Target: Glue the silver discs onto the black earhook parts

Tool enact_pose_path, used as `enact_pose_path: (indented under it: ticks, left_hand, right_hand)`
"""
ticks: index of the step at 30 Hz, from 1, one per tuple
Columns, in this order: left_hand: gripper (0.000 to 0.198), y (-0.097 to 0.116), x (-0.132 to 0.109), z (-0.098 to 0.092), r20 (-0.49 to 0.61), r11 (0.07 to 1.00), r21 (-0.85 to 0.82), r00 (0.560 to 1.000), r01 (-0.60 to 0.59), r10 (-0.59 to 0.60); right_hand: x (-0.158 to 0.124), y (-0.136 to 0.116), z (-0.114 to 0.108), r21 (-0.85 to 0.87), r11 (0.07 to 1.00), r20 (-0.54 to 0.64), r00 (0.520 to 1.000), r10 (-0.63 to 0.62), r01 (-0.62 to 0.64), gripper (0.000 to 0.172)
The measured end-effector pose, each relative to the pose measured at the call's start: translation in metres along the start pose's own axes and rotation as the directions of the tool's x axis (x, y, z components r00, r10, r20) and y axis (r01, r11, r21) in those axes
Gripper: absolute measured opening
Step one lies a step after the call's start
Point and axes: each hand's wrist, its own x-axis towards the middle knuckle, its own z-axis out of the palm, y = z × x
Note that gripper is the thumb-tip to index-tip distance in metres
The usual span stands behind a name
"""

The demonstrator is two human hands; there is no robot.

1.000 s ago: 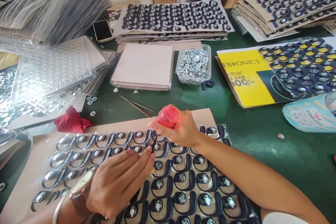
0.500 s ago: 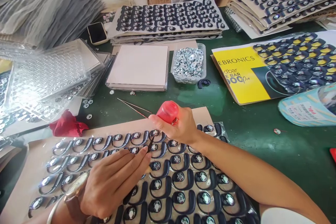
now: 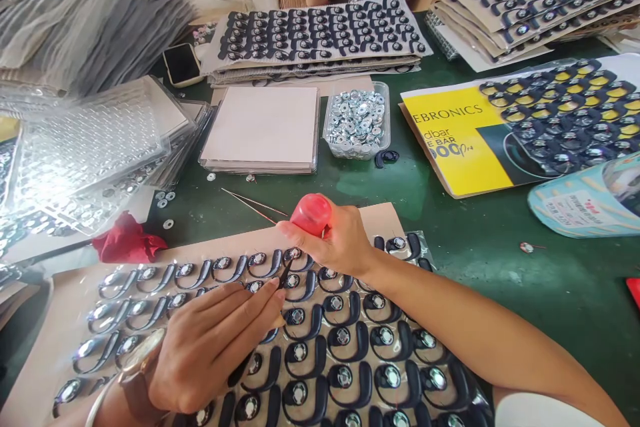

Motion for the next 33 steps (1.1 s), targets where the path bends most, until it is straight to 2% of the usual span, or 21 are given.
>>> enact_pose_path:
  ticks: [6,10,19,25,30,33]
  left_hand:
    - [0.030,-0.008,0.003,-0.005,-0.005,0.991,-0.093,0.996,0.091,-0.092]
    - [0.028,-0.011,0.008,-0.007,-0.029,0.981,-0.131,0.988,0.146,-0.151]
    - [0.025,-0.014,0.008,-0.008,-0.049,0.962,-0.207,0.980,0.179,-0.193]
    - [0.017,-0.024,0.015,-0.011,-0.044,0.884,-0.338,0.933,0.322,-0.357]
    - [0.013,-0.030,0.022,-0.014,-0.013,0.838,-0.351,0.893,0.417,-0.450]
    - [0.013,-0.031,0.020,-0.012,-0.024,0.825,-0.352,0.877,0.441,-0.479]
  right_hand:
    - [0.000,-0.003,-0.004,-0.079,0.997,-0.059,0.998,-0.022,0.017,0.033]
    - [-0.001,-0.003,-0.005,-0.051,0.999,-0.038,0.999,-0.005,0.003,0.032]
    - [-0.002,-0.004,-0.005,-0.028,1.000,-0.011,1.000,-0.002,0.002,0.033]
    - [-0.003,-0.003,-0.004,0.009,1.000,0.047,0.998,-0.029,0.029,0.025]
    - [-0.004,-0.003,-0.002,0.056,0.998,0.082,0.996,-0.030,0.025,0.026]
    - [0.000,-0.013,-0.011,0.085,0.996,0.138,0.990,0.013,-0.025,0.027]
